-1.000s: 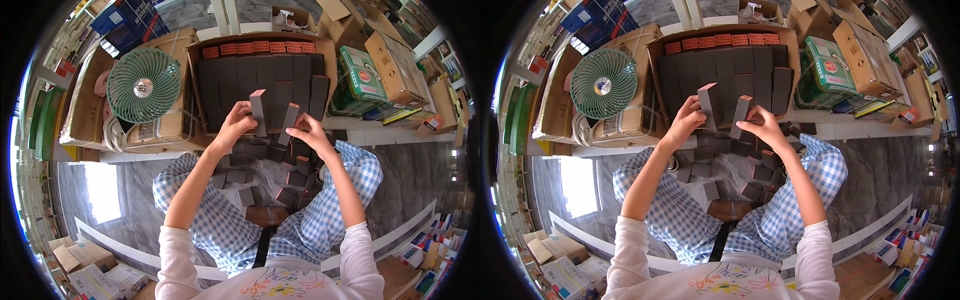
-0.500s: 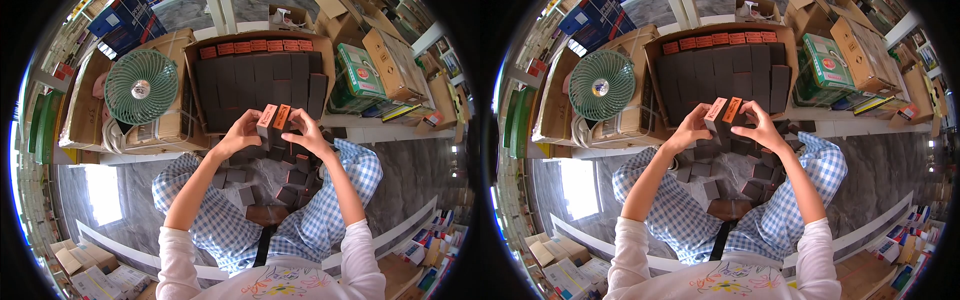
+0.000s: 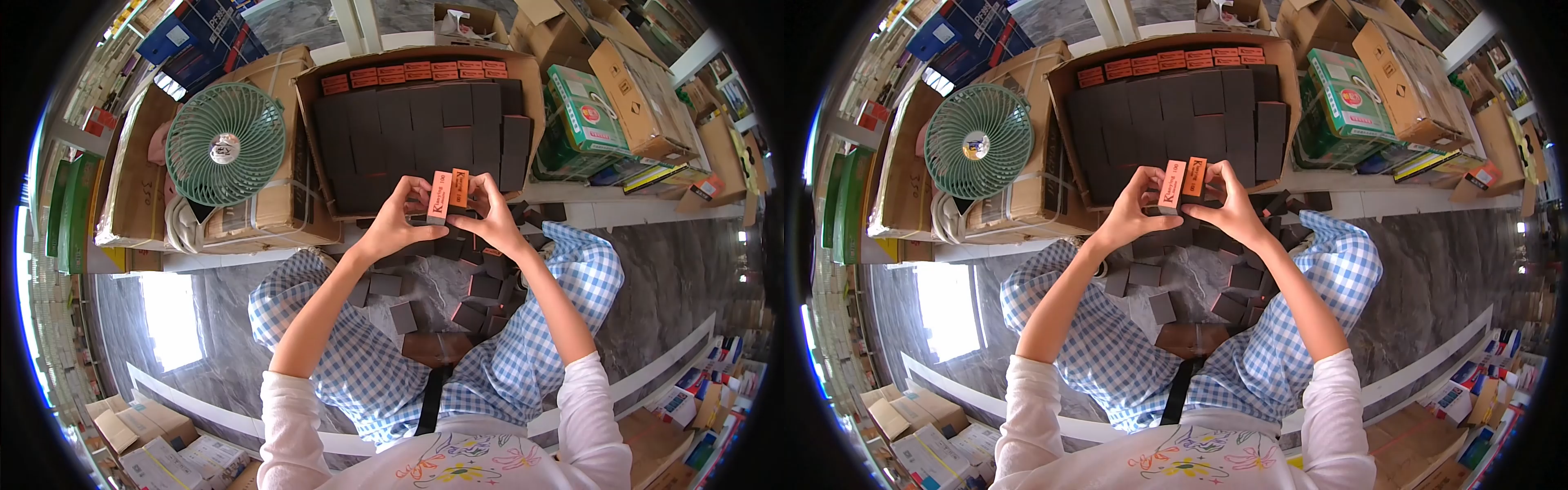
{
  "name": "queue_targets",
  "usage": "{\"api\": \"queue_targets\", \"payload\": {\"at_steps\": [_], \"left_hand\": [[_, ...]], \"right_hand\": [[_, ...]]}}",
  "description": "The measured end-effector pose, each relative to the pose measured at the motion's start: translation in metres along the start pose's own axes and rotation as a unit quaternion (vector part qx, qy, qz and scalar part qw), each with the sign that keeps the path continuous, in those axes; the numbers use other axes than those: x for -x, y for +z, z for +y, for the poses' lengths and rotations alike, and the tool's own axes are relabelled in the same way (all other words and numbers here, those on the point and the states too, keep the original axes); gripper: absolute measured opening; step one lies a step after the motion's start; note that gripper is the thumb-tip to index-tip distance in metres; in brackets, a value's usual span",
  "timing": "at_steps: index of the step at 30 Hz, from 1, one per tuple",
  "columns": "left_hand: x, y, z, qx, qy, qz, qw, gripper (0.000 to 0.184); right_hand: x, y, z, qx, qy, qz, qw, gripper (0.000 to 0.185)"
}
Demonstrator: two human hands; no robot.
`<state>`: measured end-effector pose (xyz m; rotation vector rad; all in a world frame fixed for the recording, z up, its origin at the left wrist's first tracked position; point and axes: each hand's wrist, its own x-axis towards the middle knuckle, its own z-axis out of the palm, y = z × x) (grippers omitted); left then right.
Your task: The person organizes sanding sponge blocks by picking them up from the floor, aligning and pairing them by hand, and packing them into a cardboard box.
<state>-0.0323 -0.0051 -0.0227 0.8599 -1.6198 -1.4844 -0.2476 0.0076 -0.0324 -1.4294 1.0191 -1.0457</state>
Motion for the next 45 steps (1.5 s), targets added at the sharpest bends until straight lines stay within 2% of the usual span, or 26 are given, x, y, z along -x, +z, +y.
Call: {"api": "queue_targets", "payload": {"at_steps": [3, 6, 9, 10, 11, 13, 14, 15, 17, 21, 23, 25, 27, 28, 30, 33, 37, 39, 40, 41, 43, 44, 45], "left_hand": [[-0.001, -0.001, 0.007, -0.042, -0.014, 0.0, 0.999, 0.06], [-0.004, -0.012, 0.002, -0.013, 0.003, 0.039, 0.999, 0.059], [-0.006, -0.027, -0.001, 0.062, -0.057, 0.04, 0.996, 0.05], [-0.008, -0.031, -0.001, 0.024, -0.032, 0.049, 0.998, 0.041], [-0.008, -0.035, -0.001, 0.024, -0.033, 0.05, 0.998, 0.041], [-0.008, -0.039, 0.005, 0.013, -0.068, 0.017, 0.997, 0.036], [-0.009, -0.036, 0.004, 0.055, -0.045, 0.009, 0.997, 0.033], [-0.009, -0.034, 0.002, 0.055, -0.046, 0.009, 0.997, 0.033], [-0.011, -0.03, -0.004, 0.058, 0.011, 0.03, 0.998, 0.033], [-0.009, -0.02, 0.001, 0.046, 0.011, 0.055, 0.997, 0.027], [-0.006, -0.019, -0.012, 0.136, -0.101, 0.073, 0.983, 0.026], [-0.007, -0.021, -0.009, 0.136, -0.086, 0.048, 0.986, 0.027], [-0.006, -0.021, -0.001, 0.187, -0.132, -0.019, 0.973, 0.035], [-0.005, -0.018, 0.001, 0.187, -0.133, -0.022, 0.973, 0.035], [-0.001, -0.013, 0.004, 0.117, -0.057, -0.037, 0.991, 0.046], [-0.001, -0.01, 0.004, 0.123, -0.029, -0.049, 0.991, 0.057], [-0.002, -0.005, 0.008, 0.056, -0.055, -0.011, 0.997, 0.059], [-0.001, -0.009, 0.016, 0.124, -0.086, 0.014, 0.989, 0.055], [-0.002, -0.014, 0.013, 0.166, -0.102, 0.044, 0.98, 0.048], [-0.006, -0.013, 0.009, 0.27, -0.104, 0.108, 0.951, 0.042], [-0.012, -0.026, 0.013, 0.376, -0.114, 0.131, 0.91, 0.044], [-0.013, -0.031, 0.016, 0.344, -0.118, 0.122, 0.924, 0.06], [-0.013, -0.034, 0.011, 0.344, -0.117, 0.122, 0.923, 0.06]], "right_hand": [[-0.003, -0.004, 0.003, -0.026, -0.007, -0.009, 1.0, 0.047], [-0.006, -0.009, -0.002, -0.077, -0.014, -0.018, 0.997, 0.047], [-0.009, -0.014, -0.009, -0.088, -0.011, -0.018, 0.996, 0.047], [-0.009, -0.015, -0.012, -0.089, -0.001, -0.023, 0.996, 0.047], [-0.008, -0.015, -0.015, -0.09, -0.001, -0.024, 0.996, 0.047], [-0.007, -0.014, -0.024, -0.117, 0.03, -0.041, 0.992, 0.047], [-0.006, -0.013, -0.023, -0.118, 0.031, -0.042, 0.992, 0.047], [-0.005, -0.012, -0.022, -0.122, 0.052, -0.061, 0.989, 0.047], [-0.003, -0.009, -0.019, -0.126, 0.072, -0.08, 0.986, 0.047], [0.001, -0.001, -0.019, -0.142, 0.056, -0.094, 0.984, 0.049], [0.002, -0.001, -0.021, -0.152, 0.078, -0.091, 0.981, 0.049], [0.0, -0.001, -0.022, -0.148, 0.071, -0.077, 0.983, 0.048], [-0.003, -0.002, -0.017, -0.145, 0.017, -0.059, 0.988, 0.047], [-0.003, -0.002, -0.015, -0.156, 0.019, -0.053, 0.986, 0.047], [-0.003, -0.005, -0.016, -0.152, 0.022, -0.045, 0.987, 0.047], [-0.002, -0.006, -0.019, -0.144, 0.024, -0.038, 0.989, 0.046], [-0.003, -0.003, -0.009, -0.13, 0.055, -0.01, 0.99, 0.042], [-0.003, -0.005, 0.012, -0.097, 0.077, 0.003, 0.992, 0.041], [-0.006, -0.007, 0.019, -0.064, 0.095, 0.017, 0.993, 0.039], [-0.007, -0.01, 0.025, -0.067, 0.095, 0.019, 0.993, 0.039], [-0.009, -0.009, 0.021, -0.026, 0.153, 0.071, 0.985, 0.038], [-0.008, -0.01, 0.018, -0.04, 0.16, 0.069, 0.984, 0.039], [-0.007, -0.008, 0.011, -0.04, 0.16, 0.069, 0.984, 0.039]]}}
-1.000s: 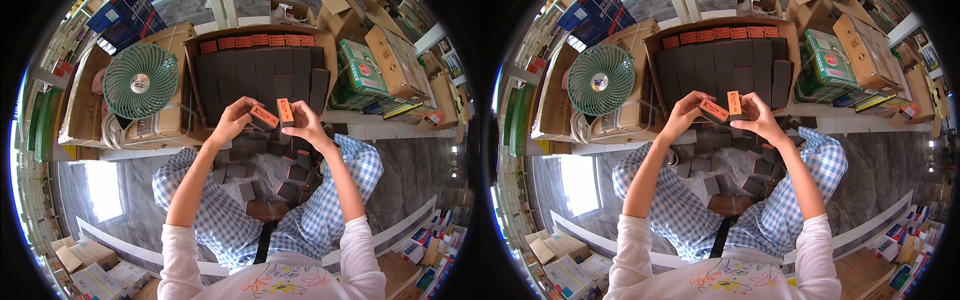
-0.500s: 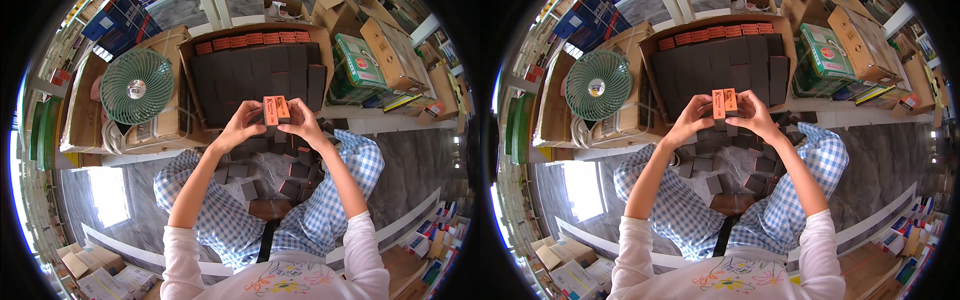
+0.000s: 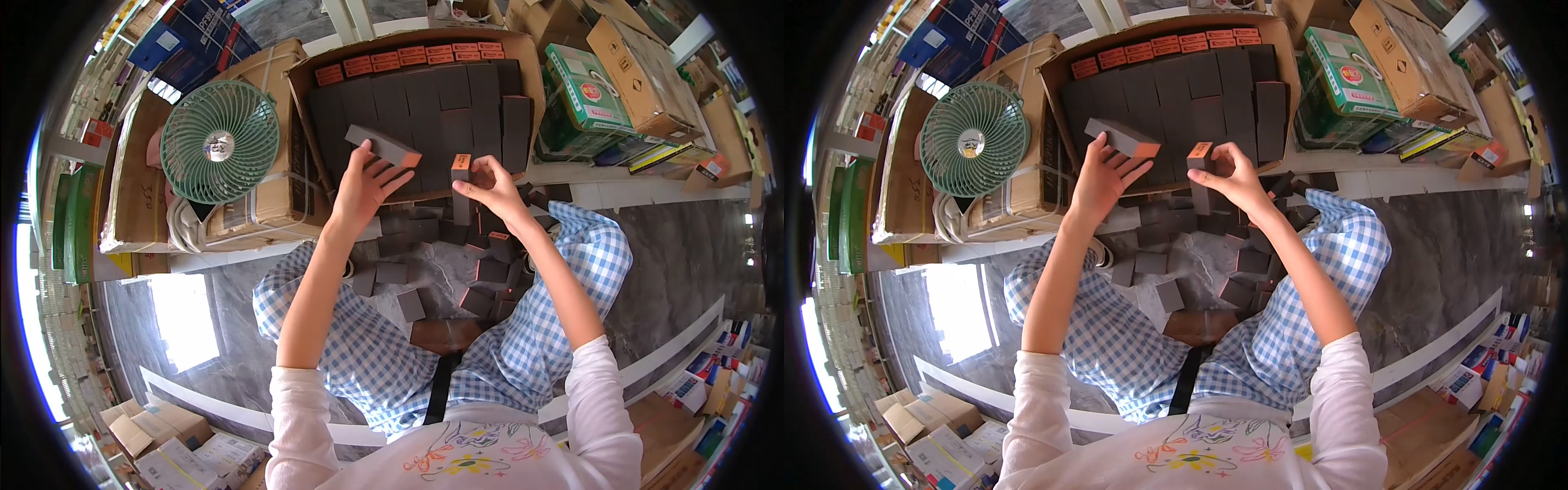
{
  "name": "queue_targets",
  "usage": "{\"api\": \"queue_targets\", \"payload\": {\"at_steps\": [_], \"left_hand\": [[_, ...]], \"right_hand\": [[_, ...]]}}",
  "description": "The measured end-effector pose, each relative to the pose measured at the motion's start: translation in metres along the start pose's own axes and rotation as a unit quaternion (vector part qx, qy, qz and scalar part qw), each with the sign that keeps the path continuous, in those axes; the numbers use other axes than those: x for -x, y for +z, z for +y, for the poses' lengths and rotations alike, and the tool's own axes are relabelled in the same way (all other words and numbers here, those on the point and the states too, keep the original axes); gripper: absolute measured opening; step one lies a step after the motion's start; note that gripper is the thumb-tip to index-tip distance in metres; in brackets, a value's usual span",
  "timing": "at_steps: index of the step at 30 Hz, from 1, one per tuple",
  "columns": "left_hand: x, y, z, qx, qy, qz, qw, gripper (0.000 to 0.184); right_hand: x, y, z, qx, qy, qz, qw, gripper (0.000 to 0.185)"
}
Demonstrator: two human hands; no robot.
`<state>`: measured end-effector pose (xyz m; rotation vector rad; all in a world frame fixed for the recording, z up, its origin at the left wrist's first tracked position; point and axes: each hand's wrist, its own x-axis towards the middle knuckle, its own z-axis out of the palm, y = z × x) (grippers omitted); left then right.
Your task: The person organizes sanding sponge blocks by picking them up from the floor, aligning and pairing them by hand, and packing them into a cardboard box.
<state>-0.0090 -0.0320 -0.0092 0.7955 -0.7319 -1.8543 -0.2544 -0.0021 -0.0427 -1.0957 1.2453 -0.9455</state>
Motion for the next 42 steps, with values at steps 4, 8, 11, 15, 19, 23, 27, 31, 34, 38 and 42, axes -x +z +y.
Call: {"api": "queue_targets", "payload": {"at_steps": [4, 8, 11, 15, 19, 23, 27, 31, 34, 38, 42], "left_hand": [[-0.002, -0.009, -0.01, 0.107, -0.075, 0.121, 0.984, 0.07], [-0.001, -0.008, -0.024, 0.104, -0.129, 0.108, 0.98, 0.079], [0.001, -0.004, -0.025, 0.042, -0.153, 0.066, 0.985, 0.075], [0.003, 0.002, -0.023, 0.028, -0.159, 0.056, 0.985, 0.072], [-0.001, -0.002, -0.017, 0.129, -0.124, 0.107, 0.978, 0.067], [-0.003, -0.009, -0.007, 0.087, -0.05, 0.117, 0.988, 0.067], [-0.001, -0.009, -0.006, -0.148, 0.011, 0.103, 0.984, 0.064], [-0.001, -0.01, -0.011, -0.326, 0.068, -0.001, 0.943, 0.068], [0.004, -0.005, -0.012, -0.352, 0.044, -0.074, 0.932, 0.067], [0.009, 0.006, -0.013, -0.364, 0.023, -0.127, 0.923, 0.066], [0.011, 0.007, -0.011, -0.364, 0.001, -0.131, 0.922, 0.067]], "right_hand": [[0.013, 0.013, -0.01, 0.079, -0.185, -0.075, 0.977, 0.045], [0.028, 0.024, -0.023, 0.199, -0.3, -0.048, 0.932, 0.048], [0.03, 0.028, -0.026, 0.266, -0.345, -0.039, 0.899, 0.047], [0.028, 0.025, -0.026, 0.367, -0.371, 0.005, 0.853, 0.047], [0.018, 0.019, -0.012, 0.455, -0.251, 0.023, 0.854, 0.045], [0.013, 0.012, -0.002, 0.381, -0.144, 0.018, 0.913, 0.044], [0.004, 0.011, -0.008, 0.047, -0.136, -0.085, 0.986, 0.04], [0.002, 0.012, -0.008, -0.054, -0.135, -0.099, 0.984, 0.041], [-0.001, 0.013, -0.005, -0.052, -0.168, -0.096, 0.98, 0.039], [-0.001, 0.013, -0.003, -0.062, -0.16, -0.128, 0.977, 0.04], [0.001, 0.013, -0.005, -0.062, -0.153, -0.128, 0.978, 0.041]]}}
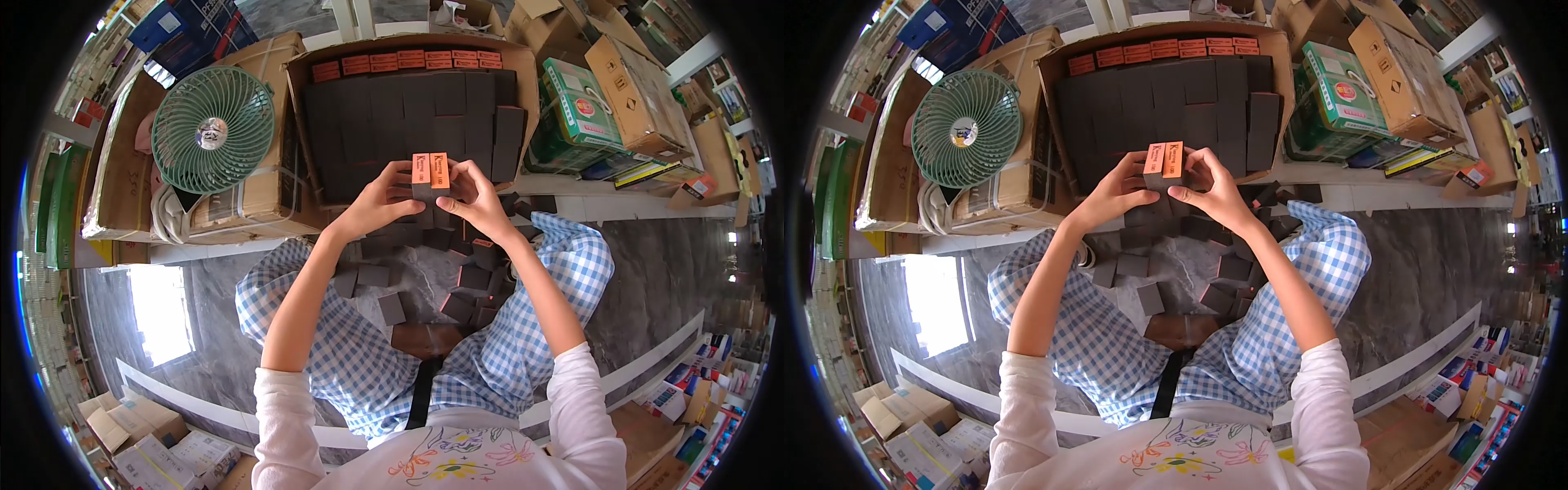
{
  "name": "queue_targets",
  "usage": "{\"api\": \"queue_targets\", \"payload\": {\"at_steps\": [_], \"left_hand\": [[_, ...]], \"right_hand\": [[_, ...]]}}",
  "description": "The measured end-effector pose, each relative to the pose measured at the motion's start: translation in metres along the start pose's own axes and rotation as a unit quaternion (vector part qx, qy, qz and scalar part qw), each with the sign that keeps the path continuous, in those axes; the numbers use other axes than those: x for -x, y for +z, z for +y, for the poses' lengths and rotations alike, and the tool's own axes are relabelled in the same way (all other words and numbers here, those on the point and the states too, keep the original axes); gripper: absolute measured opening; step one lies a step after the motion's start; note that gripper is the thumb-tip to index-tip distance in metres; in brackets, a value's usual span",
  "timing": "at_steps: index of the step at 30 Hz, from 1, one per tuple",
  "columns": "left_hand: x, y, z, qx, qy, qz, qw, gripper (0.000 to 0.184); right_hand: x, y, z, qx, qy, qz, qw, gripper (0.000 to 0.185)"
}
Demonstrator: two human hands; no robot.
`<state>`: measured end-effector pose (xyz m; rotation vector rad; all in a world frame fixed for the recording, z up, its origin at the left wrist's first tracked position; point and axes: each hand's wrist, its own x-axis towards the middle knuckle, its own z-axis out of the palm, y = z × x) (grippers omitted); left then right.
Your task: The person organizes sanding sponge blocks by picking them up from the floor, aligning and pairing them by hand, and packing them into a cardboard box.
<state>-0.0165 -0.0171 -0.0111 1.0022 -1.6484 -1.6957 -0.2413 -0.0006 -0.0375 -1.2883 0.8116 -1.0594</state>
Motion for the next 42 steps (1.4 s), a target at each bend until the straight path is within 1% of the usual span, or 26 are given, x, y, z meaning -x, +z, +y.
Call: {"api": "queue_targets", "payload": {"at_steps": [3, 5, 8, 15, 19, 21, 24, 30, 32, 37, 39, 42], "left_hand": [[0.0005, 0.0001, -0.003, 0.001, 0.018, -0.003, 1.0, 0.068], [0.0003, 0.0005, -0.0027, 0.005, 0.02, -0.004, 1.0, 0.068], [0.0003, 0.0009, -0.0029, 0.01, 0.024, -0.009, 1.0, 0.068], [-0.0003, 0.0023, -0.0053, 0.011, 0.037, -0.016, 0.999, 0.067], [0.0001, 0.0031, -0.0038, 0.025, 0.023, -0.014, 0.999, 0.068], [-0.0008, 0.0012, -0.008, 0.01, 0.036, -0.017, 0.999, 0.069], [-0.001, -0.0007, -0.0091, 0.011, 0.028, -0.037, 0.999, 0.071], [-0.0012, -0.0015, -0.0096, 0.013, 0.022, -0.04, 0.999, 0.071], [-0.0011, -0.0009, -0.0091, 0.015, 0.023, -0.04, 0.999, 0.072], [-0.0004, -0.0008, -0.0064, 0.013, 0.016, -0.041, 0.999, 0.072], [-0.0008, 0.0008, -0.0072, 0.02, 0.021, -0.024, 0.999, 0.068], [-0.0008, 0.0012, -0.0082, 0.018, 0.027, -0.026, 0.999, 0.067]], "right_hand": [[0.0008, -0.0006, 0.0007, 0.009, 0.004, -0.003, 1.0, 0.041], [0.0009, -0.0006, 0.0004, 0.007, -0.013, -0.002, 1.0, 0.041], [0.0008, 0.0002, -0.0065, -0.007, 0.006, 0.006, 1.0, 0.04], [0.0011, 0.0002, -0.0063, 0.002, 0.001, 0.013, 1.0, 0.041], [0.0012, -0.0001, -0.0077, 0.009, 0.005, 0.007, 1.0, 0.042], [0.0018, -0.0001, -0.0063, 0.018, 0.009, 0.003, 1.0, 0.042], [0.0018, 0.0006, -0.0017, -0.001, 0.007, 0.006, 1.0, 0.043], [0.0014, 0.0004, -0.0024, -0.004, 0.006, 0.008, 1.0, 0.043], [0.002, -0.0005, -0.0051, 0.005, 0.02, -0.01, 1.0, 0.04], [0.002, -0.0016, -0.0065, 0.022, 0.023, -0.01, 0.999, 0.04], [0.0025, -0.0023, -0.0059, 0.032, 0.022, -0.01, 0.999, 0.041], [0.0031, -0.0013, -0.0054, 0.036, 0.028, -0.006, 0.999, 0.041]]}}
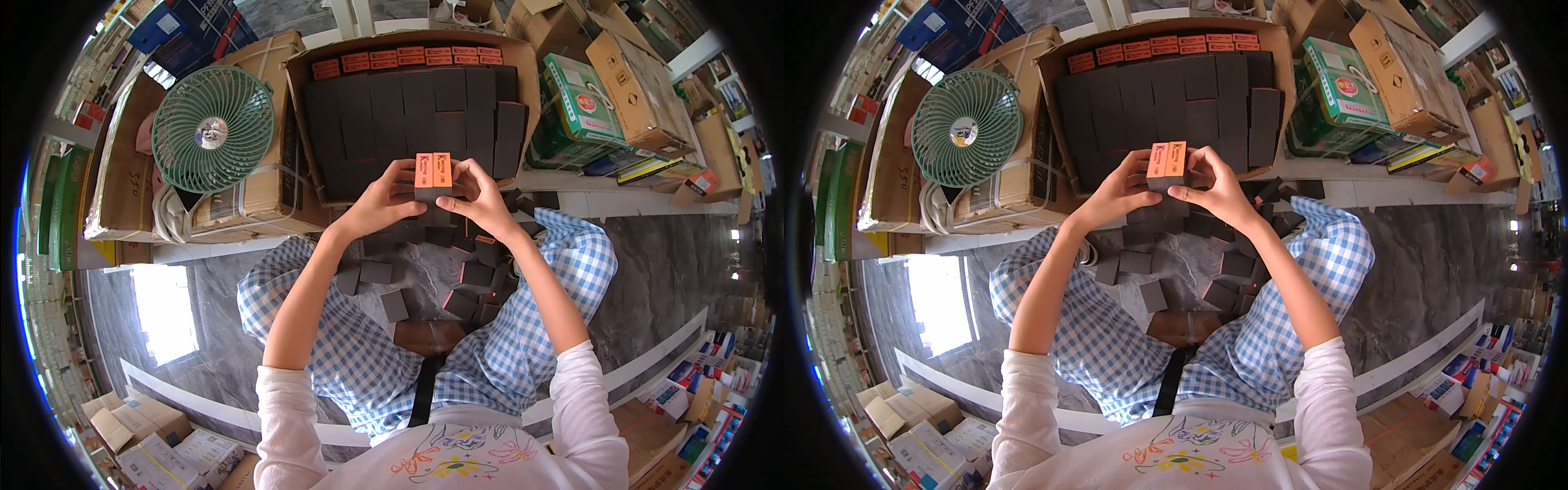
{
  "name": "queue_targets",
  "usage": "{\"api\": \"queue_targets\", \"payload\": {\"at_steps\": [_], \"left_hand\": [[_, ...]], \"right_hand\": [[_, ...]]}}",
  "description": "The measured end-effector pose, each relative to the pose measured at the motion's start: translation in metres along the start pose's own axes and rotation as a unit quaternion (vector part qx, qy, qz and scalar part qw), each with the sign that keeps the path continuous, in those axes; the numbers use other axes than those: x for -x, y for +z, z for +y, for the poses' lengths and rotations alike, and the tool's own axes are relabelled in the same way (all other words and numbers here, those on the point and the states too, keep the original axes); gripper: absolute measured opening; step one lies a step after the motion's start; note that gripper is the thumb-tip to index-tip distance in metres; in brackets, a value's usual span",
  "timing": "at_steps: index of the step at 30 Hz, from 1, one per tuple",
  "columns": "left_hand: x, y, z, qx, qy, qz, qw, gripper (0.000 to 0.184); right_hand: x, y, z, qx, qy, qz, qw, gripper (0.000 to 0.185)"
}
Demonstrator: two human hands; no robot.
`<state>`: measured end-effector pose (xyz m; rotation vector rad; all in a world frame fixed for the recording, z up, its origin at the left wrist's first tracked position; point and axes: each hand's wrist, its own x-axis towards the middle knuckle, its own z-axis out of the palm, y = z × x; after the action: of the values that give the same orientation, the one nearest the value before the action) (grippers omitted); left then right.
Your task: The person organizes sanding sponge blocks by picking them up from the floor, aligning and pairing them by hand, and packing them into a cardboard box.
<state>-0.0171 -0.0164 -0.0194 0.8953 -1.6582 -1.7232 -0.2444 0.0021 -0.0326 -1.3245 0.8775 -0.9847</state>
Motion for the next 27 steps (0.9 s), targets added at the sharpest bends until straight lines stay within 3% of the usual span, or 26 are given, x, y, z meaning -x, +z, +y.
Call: {"api": "queue_targets", "payload": {"at_steps": [10, 12, 13, 16, 18, 20, 22, 24, 26, 27], "left_hand": [[0.001, -0.002, 0.0, -0.002, 0.015, 0.011, 1.0, 0.067], [0.0, -0.01, -0.001, -0.168, 0.056, 0.078, 0.981, 0.068], [-0.001, -0.013, 0.001, -0.204, 0.095, 0.116, 0.967, 0.07], [0.0, -0.014, 0.014, -0.264, 0.1, 0.158, 0.946, 0.07], [0.001, -0.007, 0.023, -0.259, 0.106, 0.155, 0.947, 0.069], [0.002, -0.002, 0.025, -0.255, 0.112, 0.155, 0.948, 0.068], [0.004, -0.001, 0.024, -0.362, 0.052, 0.142, 0.92, 0.068], [0.004, -0.002, 0.018, -0.391, 0.028, 0.177, 0.903, 0.066], [0.005, -0.01, 0.01, -0.541, 0.005, 0.226, 0.81, 0.067], [0.006, -0.012, 0.01, -0.533, -0.008, 0.235, 0.813, 0.067]], "right_hand": [[-0.001, 0.003, -0.004, 0.008, -0.015, 0.029, 0.999, 0.044], [-0.001, 0.002, -0.005, -0.004, -0.006, 0.036, 0.999, 0.045], [-0.001, 0.0, -0.003, 0.035, -0.025, 0.052, 0.998, 0.045], [-0.001, -0.002, -0.002, 0.15, -0.069, 0.09, 0.982, 0.045], [0.001, -0.001, -0.008, 0.34, -0.154, 0.107, 0.921, 0.045], [0.004, 0.004, -0.012, 0.329, -0.131, 0.099, 0.93, 0.045], [0.005, 0.005, -0.009, 0.318, -0.108, 0.091, 0.937, 0.045], [0.005, 0.003, -0.001, 0.417, -0.165, 0.106, 0.887, 0.045], [0.005, 0.002, -0.002, 0.379, -0.141, 0.104, 0.909, 0.044], [0.004, 0.002, -0.003, 0.341, -0.118, 0.101, 0.927, 0.043]]}}
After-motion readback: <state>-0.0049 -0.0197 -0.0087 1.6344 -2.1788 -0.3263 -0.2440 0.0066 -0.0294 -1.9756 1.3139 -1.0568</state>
